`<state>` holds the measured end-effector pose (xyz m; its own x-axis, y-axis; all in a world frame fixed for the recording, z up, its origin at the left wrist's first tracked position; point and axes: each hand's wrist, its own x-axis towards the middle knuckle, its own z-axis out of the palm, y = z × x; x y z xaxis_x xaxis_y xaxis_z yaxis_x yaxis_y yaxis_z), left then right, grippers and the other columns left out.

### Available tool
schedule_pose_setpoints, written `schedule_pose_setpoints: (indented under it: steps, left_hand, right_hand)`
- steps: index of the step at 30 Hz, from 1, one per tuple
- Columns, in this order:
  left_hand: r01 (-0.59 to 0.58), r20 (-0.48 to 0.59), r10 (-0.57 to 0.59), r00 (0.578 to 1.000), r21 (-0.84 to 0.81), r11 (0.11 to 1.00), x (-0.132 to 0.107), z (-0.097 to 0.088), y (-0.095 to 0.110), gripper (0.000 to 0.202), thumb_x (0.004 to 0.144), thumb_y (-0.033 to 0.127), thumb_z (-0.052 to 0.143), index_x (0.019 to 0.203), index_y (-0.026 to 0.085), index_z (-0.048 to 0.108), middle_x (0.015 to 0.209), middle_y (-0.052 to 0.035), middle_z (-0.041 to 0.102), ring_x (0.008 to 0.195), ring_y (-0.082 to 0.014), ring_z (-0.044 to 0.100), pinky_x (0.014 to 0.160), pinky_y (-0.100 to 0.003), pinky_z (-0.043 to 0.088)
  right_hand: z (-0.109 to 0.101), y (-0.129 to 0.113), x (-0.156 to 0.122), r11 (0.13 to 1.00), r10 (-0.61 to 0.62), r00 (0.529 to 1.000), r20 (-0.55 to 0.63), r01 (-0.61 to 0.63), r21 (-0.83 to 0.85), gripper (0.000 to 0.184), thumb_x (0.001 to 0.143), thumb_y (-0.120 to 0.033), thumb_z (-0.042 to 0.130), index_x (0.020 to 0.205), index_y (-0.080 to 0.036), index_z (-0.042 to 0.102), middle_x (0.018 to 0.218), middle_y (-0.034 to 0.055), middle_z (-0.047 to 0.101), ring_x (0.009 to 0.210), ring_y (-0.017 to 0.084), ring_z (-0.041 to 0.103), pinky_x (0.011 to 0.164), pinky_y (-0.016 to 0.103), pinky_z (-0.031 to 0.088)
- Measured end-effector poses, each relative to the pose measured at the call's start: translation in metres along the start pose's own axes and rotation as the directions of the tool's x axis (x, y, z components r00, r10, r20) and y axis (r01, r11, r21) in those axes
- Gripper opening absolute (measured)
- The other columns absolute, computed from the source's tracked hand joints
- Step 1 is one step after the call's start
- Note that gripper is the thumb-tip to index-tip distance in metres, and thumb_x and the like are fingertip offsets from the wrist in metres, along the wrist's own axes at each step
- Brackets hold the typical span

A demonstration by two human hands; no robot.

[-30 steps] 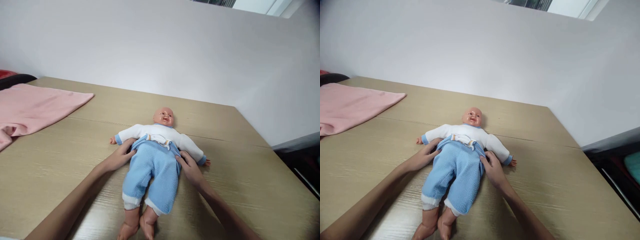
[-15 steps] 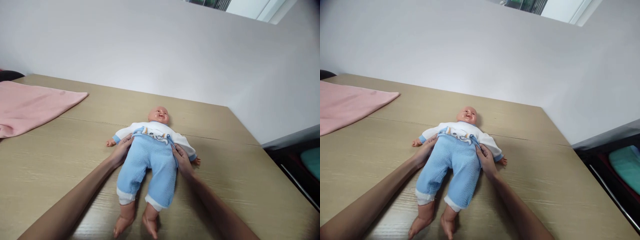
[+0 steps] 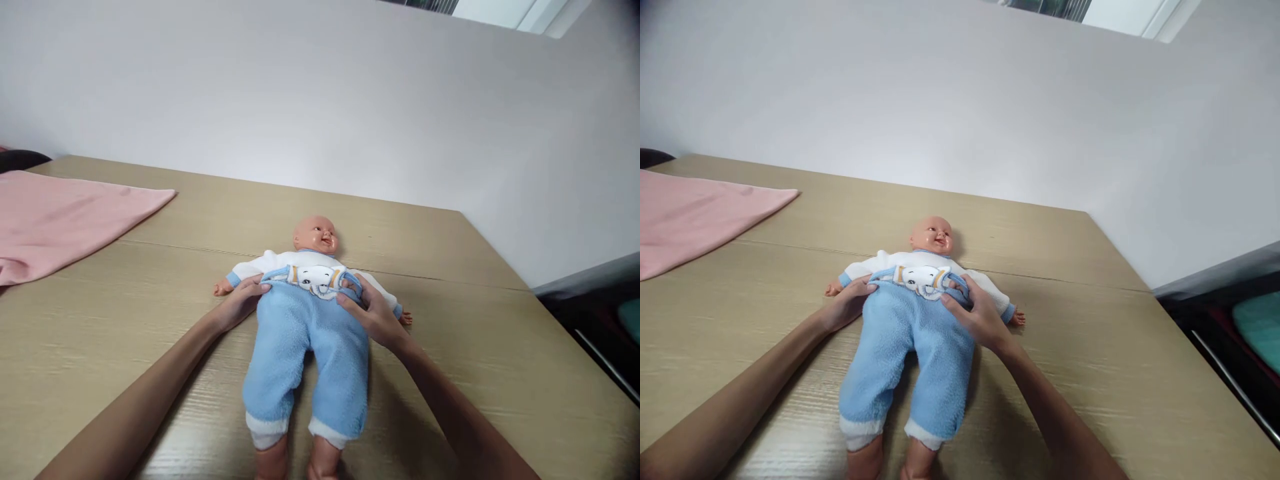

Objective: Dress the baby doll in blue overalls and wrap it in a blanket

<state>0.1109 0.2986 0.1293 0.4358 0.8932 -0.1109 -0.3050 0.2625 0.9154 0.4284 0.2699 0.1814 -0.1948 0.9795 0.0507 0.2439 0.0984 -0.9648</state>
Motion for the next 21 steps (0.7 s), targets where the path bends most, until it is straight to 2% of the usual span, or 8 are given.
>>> schedule_pose_setpoints:
  steps: [3,6,9,12,14,16,19,21]
  left_hand:
    - [-0.086,-0.049,0.09,0.995,0.079,0.993,-0.003,0.001,-0.003,0.037,0.091,0.056,0.078,0.101,0.021,0.072,0.097,-0.0067,0.072,0.092,-0.0248,0.064,0.085,-0.035,0.048]
    - [-0.152,-0.138,0.176,0.975,0.164,0.975,-0.004,0.001,-0.004,0.039,0.096,0.06,0.074,0.092,0.022,0.064,0.083,0.0009,0.06,0.077,-0.0172,0.052,0.074,-0.028,0.042]
    - [-0.204,-0.192,0.248,0.949,0.221,0.954,-0.004,0.005,-0.001,0.038,0.098,0.059,0.074,0.096,0.022,0.067,0.09,0.0004,0.061,0.086,-0.0179,0.052,0.081,-0.028,0.042]
    - [-0.268,-0.246,0.345,0.906,0.301,0.915,-0.004,0.014,0.002,0.037,0.097,0.058,0.076,0.103,0.022,0.071,0.101,-0.0019,0.066,0.099,-0.0207,0.056,0.093,-0.029,0.043]
    - [-0.319,-0.275,0.421,0.864,0.348,0.881,-0.006,0.02,0.002,0.035,0.097,0.056,0.077,0.104,0.022,0.071,0.101,-0.002,0.066,0.101,-0.0211,0.057,0.094,-0.03,0.044]
    - [-0.359,-0.302,0.48,0.824,0.377,0.854,-0.008,0.025,0.001,0.032,0.098,0.053,0.076,0.103,0.022,0.069,0.099,-0.0017,0.065,0.098,-0.0204,0.058,0.091,-0.03,0.044]
    - [-0.384,-0.336,0.524,0.783,0.401,0.831,-0.013,0.027,-0.005,0.031,0.101,0.053,0.073,0.107,0.024,0.064,0.095,-0.0002,0.062,0.088,-0.0184,0.056,0.082,-0.029,0.044]
    - [-0.404,-0.346,0.558,0.755,0.425,0.81,-0.015,0.026,-0.009,0.029,0.103,0.052,0.07,0.11,0.025,0.062,0.097,-0.0003,0.062,0.088,-0.0182,0.056,0.082,-0.029,0.044]
  right_hand:
    - [0.001,-0.01,0.018,0.996,-0.008,0.999,0.038,0.012,-0.09,0.038,0.094,-0.058,0.072,0.109,-0.024,0.076,0.109,0.0049,0.079,0.105,0.029,0.071,0.094,0.04,0.057]
    - [0.006,-0.002,0.033,0.993,0.015,0.997,-0.08,-0.024,-0.116,0.04,0.096,-0.06,0.065,0.105,-0.022,0.076,0.105,0.005,0.08,0.103,0.029,0.072,0.095,0.041,0.056]
    - [0.015,0.006,0.033,0.982,-0.007,0.976,-0.217,-0.034,-0.184,0.037,0.094,-0.056,0.067,0.107,-0.022,0.073,0.113,0.0095,0.078,0.111,0.031,0.068,0.105,0.047,0.052]
    - [0.025,-0.011,0.024,0.918,-0.206,0.921,-0.331,0.065,-0.392,0.039,0.094,-0.04,0.069,0.128,-0.022,0.066,0.131,0.014,0.07,0.121,0.033,0.061,0.114,0.051,0.045]
    - [0.035,-0.035,0.026,0.814,-0.382,0.89,-0.249,0.196,-0.548,0.036,0.097,-0.032,0.065,0.132,-0.023,0.064,0.132,0.0139,0.07,0.124,0.033,0.06,0.116,0.052,0.043]
    - [0.047,-0.061,0.039,0.741,-0.457,0.887,-0.069,0.337,-0.58,0.024,0.101,-0.029,0.063,0.124,-0.025,0.068,0.127,0.0121,0.073,0.125,0.033,0.062,0.115,0.051,0.045]
    - [0.073,-0.087,0.083,0.725,-0.412,0.888,0.203,0.454,-0.517,0.014,0.103,-0.029,0.063,0.111,-0.024,0.073,0.12,0.0096,0.078,0.12,0.03,0.068,0.112,0.048,0.048]
    - [0.094,-0.091,0.12,0.753,-0.28,0.874,0.398,0.457,-0.474,0.016,0.101,-0.023,0.064,0.112,-0.019,0.075,0.121,0.0108,0.08,0.116,0.028,0.071,0.106,0.046,0.051]
